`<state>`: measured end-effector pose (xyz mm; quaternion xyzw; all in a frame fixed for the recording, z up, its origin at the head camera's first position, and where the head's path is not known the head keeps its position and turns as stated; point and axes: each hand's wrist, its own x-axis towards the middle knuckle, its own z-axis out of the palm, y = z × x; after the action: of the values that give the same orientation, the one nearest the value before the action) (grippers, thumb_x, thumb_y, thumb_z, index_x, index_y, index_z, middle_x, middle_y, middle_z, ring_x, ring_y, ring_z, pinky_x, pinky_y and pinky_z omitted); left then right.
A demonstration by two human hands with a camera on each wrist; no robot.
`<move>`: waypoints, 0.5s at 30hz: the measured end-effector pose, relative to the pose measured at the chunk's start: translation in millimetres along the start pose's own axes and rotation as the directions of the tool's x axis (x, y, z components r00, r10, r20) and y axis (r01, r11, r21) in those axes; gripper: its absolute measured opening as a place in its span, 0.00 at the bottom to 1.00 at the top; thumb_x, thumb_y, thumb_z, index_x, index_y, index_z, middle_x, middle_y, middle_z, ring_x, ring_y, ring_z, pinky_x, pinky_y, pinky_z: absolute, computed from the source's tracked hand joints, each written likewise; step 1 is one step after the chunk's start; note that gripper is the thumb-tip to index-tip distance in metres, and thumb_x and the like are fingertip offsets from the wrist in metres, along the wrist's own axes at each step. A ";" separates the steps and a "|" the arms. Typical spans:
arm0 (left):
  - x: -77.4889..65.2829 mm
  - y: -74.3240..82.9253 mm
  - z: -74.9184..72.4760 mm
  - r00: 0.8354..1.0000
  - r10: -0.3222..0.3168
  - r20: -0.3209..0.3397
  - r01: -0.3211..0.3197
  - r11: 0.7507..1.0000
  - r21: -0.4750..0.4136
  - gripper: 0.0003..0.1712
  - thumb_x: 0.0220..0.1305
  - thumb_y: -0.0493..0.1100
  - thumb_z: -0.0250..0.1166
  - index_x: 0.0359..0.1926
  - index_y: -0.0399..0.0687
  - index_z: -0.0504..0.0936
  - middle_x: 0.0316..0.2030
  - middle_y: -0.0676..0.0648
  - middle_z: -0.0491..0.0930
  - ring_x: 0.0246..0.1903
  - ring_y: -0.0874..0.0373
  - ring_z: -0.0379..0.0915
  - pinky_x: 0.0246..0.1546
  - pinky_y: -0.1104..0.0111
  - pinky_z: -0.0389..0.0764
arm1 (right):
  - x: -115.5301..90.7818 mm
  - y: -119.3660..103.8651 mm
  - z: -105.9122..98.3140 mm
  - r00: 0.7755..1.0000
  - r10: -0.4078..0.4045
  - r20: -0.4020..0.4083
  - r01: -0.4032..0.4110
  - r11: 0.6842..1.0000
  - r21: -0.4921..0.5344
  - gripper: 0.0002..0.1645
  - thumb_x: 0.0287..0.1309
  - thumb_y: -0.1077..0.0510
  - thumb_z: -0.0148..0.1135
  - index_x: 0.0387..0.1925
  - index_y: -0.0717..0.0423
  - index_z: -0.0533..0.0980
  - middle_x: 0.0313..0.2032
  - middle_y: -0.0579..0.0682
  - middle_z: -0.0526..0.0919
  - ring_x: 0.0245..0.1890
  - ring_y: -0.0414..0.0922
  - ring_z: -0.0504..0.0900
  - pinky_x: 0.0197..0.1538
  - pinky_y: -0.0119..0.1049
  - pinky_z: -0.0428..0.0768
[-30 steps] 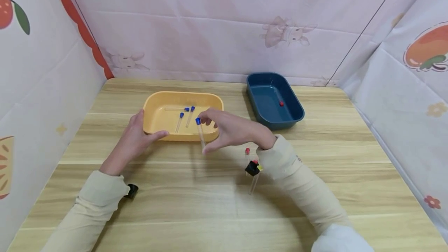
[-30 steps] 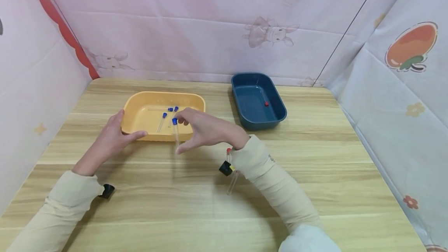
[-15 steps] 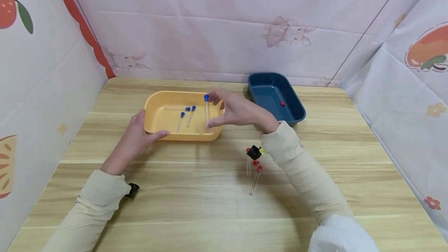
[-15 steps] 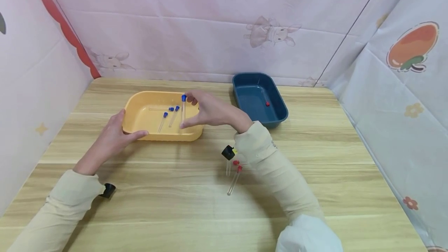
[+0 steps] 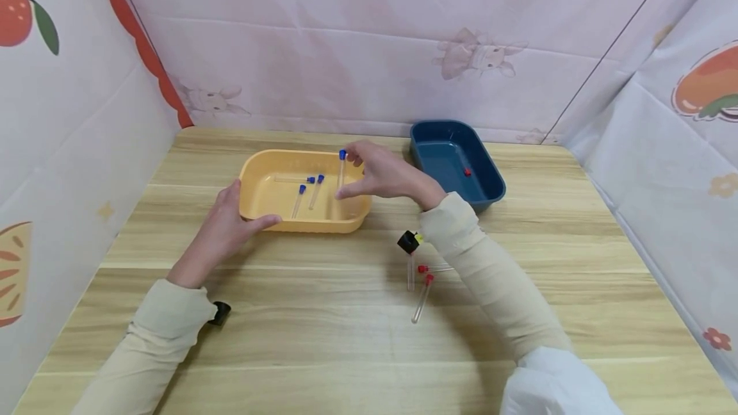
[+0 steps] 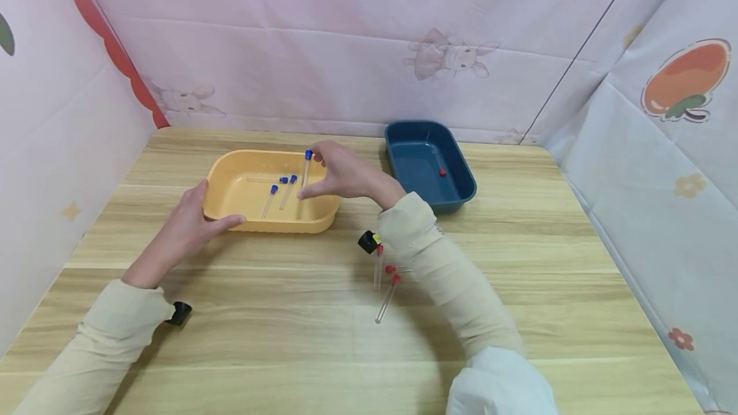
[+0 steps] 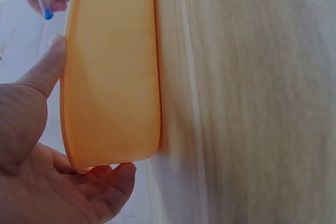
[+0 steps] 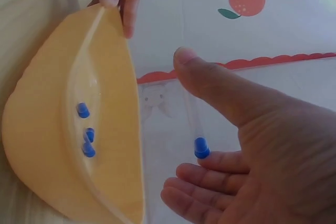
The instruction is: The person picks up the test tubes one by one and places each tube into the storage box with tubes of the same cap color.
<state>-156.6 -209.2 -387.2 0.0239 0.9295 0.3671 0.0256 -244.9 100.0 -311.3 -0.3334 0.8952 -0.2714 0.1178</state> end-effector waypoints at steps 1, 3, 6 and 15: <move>-0.1 0.1 0.1 1.000 0.004 -0.004 -0.004 1.000 -0.001 0.68 0.63 0.62 0.73 0.81 0.33 0.39 0.72 0.23 0.54 0.63 0.33 0.59 0.63 0.38 0.65 | 3.0 1.2 2.0 1.000 0.001 0.006 -0.001 1.000 -0.006 0.53 0.53 0.40 0.79 0.69 0.65 0.66 0.61 0.59 0.75 0.61 0.55 0.74 0.64 0.44 0.75; -0.3 0.4 0.2 1.000 0.008 -0.007 -0.008 1.000 -0.007 0.67 0.63 0.60 0.74 0.81 0.34 0.40 0.71 0.23 0.55 0.62 0.33 0.60 0.62 0.39 0.66 | 8.3 3.6 6.3 1.000 0.004 0.018 -0.004 1.000 -0.021 0.52 0.53 0.39 0.79 0.69 0.65 0.67 0.61 0.61 0.76 0.61 0.56 0.75 0.64 0.45 0.75; -1.1 1.4 0.0 1.000 0.001 -0.004 -0.001 1.000 -0.006 0.67 0.63 0.60 0.74 0.81 0.34 0.38 0.72 0.23 0.53 0.65 0.32 0.58 0.65 0.37 0.64 | 15.3 7.3 13.0 1.000 0.010 0.028 -0.009 0.999 -0.039 0.52 0.53 0.40 0.79 0.67 0.65 0.68 0.60 0.61 0.77 0.60 0.56 0.76 0.63 0.45 0.76; -2.1 1.9 0.3 1.000 -0.013 0.000 0.013 1.000 -0.003 0.71 0.62 0.64 0.73 0.81 0.33 0.36 0.75 0.22 0.48 0.70 0.29 0.54 0.68 0.36 0.59 | 30.5 16.1 32.0 0.998 0.051 0.044 -0.048 0.997 -0.065 0.53 0.53 0.40 0.80 0.67 0.68 0.67 0.59 0.62 0.77 0.57 0.53 0.77 0.61 0.44 0.77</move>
<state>-154.5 -207.7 -386.1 0.0180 0.9292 0.3682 0.0279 -263.8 77.0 -347.6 -0.3208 0.9084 -0.2322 0.1342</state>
